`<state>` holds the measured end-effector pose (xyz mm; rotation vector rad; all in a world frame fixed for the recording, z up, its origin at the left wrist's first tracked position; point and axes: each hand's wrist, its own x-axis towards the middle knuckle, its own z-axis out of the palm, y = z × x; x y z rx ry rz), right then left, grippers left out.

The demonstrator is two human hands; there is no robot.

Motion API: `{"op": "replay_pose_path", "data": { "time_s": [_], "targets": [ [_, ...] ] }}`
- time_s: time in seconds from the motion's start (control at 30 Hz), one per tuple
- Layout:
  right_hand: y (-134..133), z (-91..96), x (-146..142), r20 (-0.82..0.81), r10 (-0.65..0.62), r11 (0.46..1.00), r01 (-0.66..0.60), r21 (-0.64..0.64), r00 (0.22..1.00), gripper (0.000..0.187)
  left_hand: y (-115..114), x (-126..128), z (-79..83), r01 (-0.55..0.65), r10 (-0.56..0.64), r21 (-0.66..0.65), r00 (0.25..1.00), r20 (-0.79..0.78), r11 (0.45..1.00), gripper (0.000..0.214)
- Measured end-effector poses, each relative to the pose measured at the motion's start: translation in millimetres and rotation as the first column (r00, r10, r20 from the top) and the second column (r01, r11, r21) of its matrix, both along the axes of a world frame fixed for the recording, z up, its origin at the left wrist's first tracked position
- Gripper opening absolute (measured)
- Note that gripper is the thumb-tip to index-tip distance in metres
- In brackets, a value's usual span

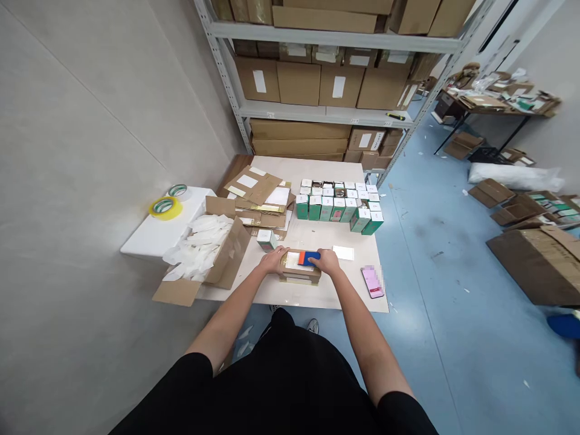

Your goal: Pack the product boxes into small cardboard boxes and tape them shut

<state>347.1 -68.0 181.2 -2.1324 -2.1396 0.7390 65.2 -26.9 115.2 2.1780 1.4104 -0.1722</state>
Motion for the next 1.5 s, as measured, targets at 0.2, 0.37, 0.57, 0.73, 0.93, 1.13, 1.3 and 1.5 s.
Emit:
{"op": "replay_pose_path", "data": {
  "time_s": [0.2, 0.37, 0.57, 0.73, 0.93, 1.13, 1.3, 1.5],
  "targets": [
    [4, -0.8, 7, 0.022, 0.014, 1.000, -0.014, 0.005, 1.000, 0.041, 0, 14, 1.7, -0.007, 0.005, -0.036, 0.998, -0.057, 0.999, 0.131],
    [9, 0.6, -2, 0.072, 0.035, 0.999, -0.033, -0.021, 0.997, 0.041, -6, 15, 0.1, -0.039, 0.038, -0.033, 0.999, -0.035, 0.999, 0.130],
    [5, 2.4, 18, 0.068, 0.013, 0.998, -0.009, -0.059, 0.998, 0.042, -2, 6, 5.1, -0.019, 0.019, -0.015, 0.999, -0.035, 1.000, 0.128],
    [-20, -4.7, 79, 0.060, -0.088, 0.992, 0.093, -0.081, 0.994, 0.043, 1, 8, 8.3, -0.002, 0.001, -0.002, 0.999, -0.045, 1.000, 0.128],
    [-26, 0.7, 116, 0.045, -0.151, 0.986, 0.154, -0.068, 0.988, 0.042, -2, 13, 6.5, -0.002, 0.002, 0.001, 0.999, -0.054, 1.000, 0.128],
    [-21, 5.2, 130, 0.065, -0.147, 0.984, 0.153, -0.095, 0.987, 0.041, -2, 15, 4.9, -0.001, 0.001, 0.000, 0.998, -0.058, 1.000, 0.129],
    [-21, 4.7, 139, 0.130, -0.163, 0.977, 0.178, -0.114, 0.978, 0.041, -1, 16, 4.9, 0.010, -0.010, 0.000, 0.998, -0.056, 1.000, 0.129],
    [-8, 7.9, 121, 0.244, -0.114, 0.981, 0.148, -0.122, 0.963, 0.044, -2, 16, 8.7, 0.012, -0.013, -0.005, 0.999, -0.045, 1.000, 0.126]
  ]
}}
